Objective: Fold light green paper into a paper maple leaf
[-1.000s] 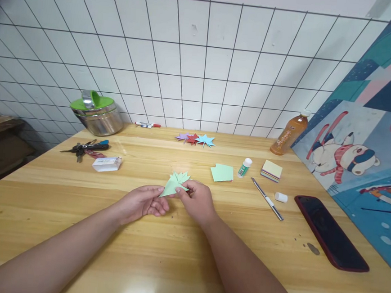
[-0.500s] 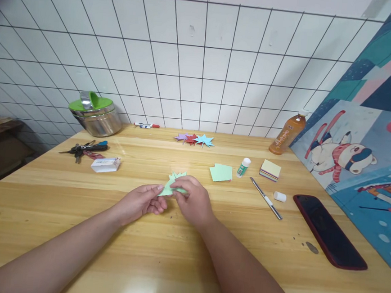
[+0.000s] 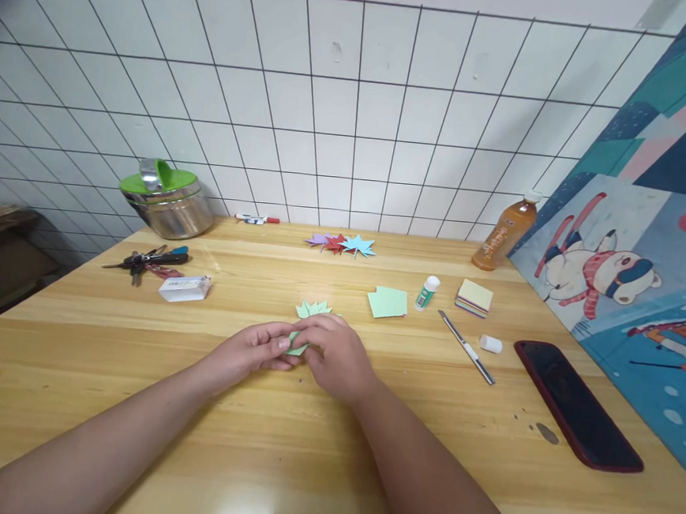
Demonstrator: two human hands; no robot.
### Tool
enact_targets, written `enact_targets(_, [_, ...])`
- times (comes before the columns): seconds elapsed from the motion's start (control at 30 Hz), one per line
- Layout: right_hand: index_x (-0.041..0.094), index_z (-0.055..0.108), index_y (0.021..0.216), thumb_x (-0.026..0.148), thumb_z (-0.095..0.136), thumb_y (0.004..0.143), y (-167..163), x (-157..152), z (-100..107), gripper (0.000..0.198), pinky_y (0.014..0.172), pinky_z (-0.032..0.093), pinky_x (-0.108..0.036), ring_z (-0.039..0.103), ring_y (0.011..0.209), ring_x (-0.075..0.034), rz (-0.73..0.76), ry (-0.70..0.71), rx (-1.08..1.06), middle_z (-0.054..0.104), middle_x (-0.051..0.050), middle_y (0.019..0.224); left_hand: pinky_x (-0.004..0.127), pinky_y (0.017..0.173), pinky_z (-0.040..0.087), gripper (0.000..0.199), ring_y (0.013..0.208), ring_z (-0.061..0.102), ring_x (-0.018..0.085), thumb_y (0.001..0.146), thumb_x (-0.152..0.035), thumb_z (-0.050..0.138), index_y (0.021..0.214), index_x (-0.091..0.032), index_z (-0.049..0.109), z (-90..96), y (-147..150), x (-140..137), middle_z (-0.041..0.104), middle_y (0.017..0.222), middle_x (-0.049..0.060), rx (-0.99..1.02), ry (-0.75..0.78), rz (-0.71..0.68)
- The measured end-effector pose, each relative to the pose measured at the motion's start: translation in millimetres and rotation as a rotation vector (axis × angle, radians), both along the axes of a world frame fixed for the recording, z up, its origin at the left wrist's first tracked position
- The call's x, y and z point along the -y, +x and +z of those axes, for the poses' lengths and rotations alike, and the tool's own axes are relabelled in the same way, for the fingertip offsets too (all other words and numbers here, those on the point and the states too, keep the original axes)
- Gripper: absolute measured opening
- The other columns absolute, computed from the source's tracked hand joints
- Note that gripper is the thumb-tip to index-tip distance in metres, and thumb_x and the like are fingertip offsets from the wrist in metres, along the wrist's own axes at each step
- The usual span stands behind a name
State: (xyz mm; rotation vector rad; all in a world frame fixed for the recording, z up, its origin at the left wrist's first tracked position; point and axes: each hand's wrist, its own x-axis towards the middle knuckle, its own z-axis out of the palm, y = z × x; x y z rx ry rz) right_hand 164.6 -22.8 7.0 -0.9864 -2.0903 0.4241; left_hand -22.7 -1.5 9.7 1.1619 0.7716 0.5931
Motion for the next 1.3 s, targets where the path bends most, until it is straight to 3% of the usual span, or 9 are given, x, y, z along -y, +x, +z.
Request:
enact_targets(0.27, [0.027, 0.068, 0.085, 0.002, 0.051, 0.071, -2, 0, -6, 0.033, 0.094, 0.037, -0.039, 0.045, 0.115, -0.02, -0.054, -0.033, 0.011, 0.046, -0.004, 0.127, 0.032, 0.074, 0.051, 0.033, 0.082, 0.063, 0.019, 0.077, -0.038, 0.059, 0.102, -0.016, 0.06, -5.2, 3, -3, 0.066, 0.097, 0.008, 0.066, -0.033, 0.213])
enact_targets(0.4, [0.027, 0.069, 0.086, 0.003, 0.048, 0.075, -2, 1, -4, 0.033, 0.091, 0.041, -0.034, 0.05, 0.109, -0.017, -0.064, -0.089, -0.061, 0.045, -0.004, 0.128, 0.032, 0.077, 0.049, 0.041, 0.083, 0.064, 0.02, 0.076, -0.038, 0.061, 0.11, -0.017, 0.056, 1.3, 0, -1, 0.067, 0.095, 0.009, -0.008, 0.029, 0.117])
enact_targets(0.6, [0.025, 0.069, 0.083, 0.0, 0.046, 0.072, 1, 2, -1, 0.036, 0.094, 0.039, -0.036, 0.045, 0.115, -0.019, -0.102, -0.099, -0.114, 0.029, -0.001, 0.14, 0.034, 0.083, 0.045, 0.043, 0.091, 0.06, 0.021, 0.076, -0.034, 0.062, 0.114, -0.017, 0.054, 2.5, 1, 3, 0.064, 0.102, 0.011, 0.015, 0.142, -0.034])
enact_targets(0.67, [0.025, 0.069, 0.081, 0.0, 0.045, 0.072, 1, 2, -2, 0.035, 0.092, 0.041, -0.035, 0.048, 0.111, -0.018, -0.097, -0.131, -0.142, 0.026, 0.0, 0.142, 0.031, 0.08, 0.046, 0.035, 0.087, 0.06, 0.019, 0.077, -0.034, 0.06, 0.106, -0.015, 0.058, -0.8, 2, 3, 0.065, 0.096, 0.01, -0.015, 0.169, -0.03])
enact_targets(0.8, [0.022, 0.068, 0.083, 0.011, 0.057, 0.072, -3, 1, -5, 0.019, 0.075, 0.049, -0.03, 0.06, 0.08, -0.013, -0.095, -0.299, -0.253, 0.021, -0.006, 0.144, 0.03, 0.073, 0.048, 0.032, 0.074, 0.062, 0.017, 0.08, -0.04, 0.055, 0.093, -0.012, 0.061, -6.6, 2, -1, 0.067, 0.083, 0.009, -0.058, 0.063, 0.093])
enact_targets(0.87, [0.021, 0.068, 0.084, 0.02, 0.063, 0.07, -6, 0, -7, 0.015, 0.068, 0.05, -0.028, 0.061, 0.077, -0.013, -0.115, -0.404, -0.317, 0.034, -0.009, 0.137, 0.029, 0.073, 0.049, 0.03, 0.074, 0.063, 0.016, 0.078, -0.038, 0.058, 0.094, -0.013, 0.061, -7.3, 1, -2, 0.067, 0.083, 0.009, -0.026, 0.028, 0.11])
enact_targets(0.97, [0.02, 0.067, 0.079, 0.025, 0.062, 0.072, -9, -2, -7, 0.011, 0.066, 0.049, -0.026, 0.061, 0.076, -0.015, -0.123, -0.502, -0.404, 0.063, -0.007, 0.095, 0.028, 0.075, 0.048, 0.028, 0.077, 0.063, 0.016, 0.076, -0.035, 0.061, 0.094, -0.013, 0.062, -7.6, 1, -2, 0.068, 0.089, 0.009, 0.009, 0.015, 0.066])
enact_targets(1.03, [0.018, 0.066, 0.075, 0.026, 0.061, 0.072, -9, -3, -6, 0.009, 0.064, 0.048, -0.025, 0.059, 0.069, -0.014, -0.149, -0.491, -0.417, 0.063, -0.002, 0.075, 0.029, 0.076, 0.048, 0.027, 0.077, 0.063, 0.016, 0.076, -0.033, 0.062, 0.094, -0.013, 0.063, -7.7, 1, -1, 0.067, 0.092, 0.011, 0.015, 0.006, 0.016])
enact_targets(1.3, [0.018, 0.064, 0.069, 0.026, 0.061, 0.07, -9, -4, -2, 0.009, 0.055, 0.042, -0.022, 0.052, 0.059, -0.011, -0.285, -0.445, -0.383, 0.06, 0.0, 0.065, 0.03, 0.078, 0.047, 0.033, 0.082, 0.063, 0.018, 0.077, -0.038, 0.059, 0.099, -0.014, 0.062, -2.9, 4, 3, 0.068, 0.095, 0.012, -0.03, 0.038, -0.041])
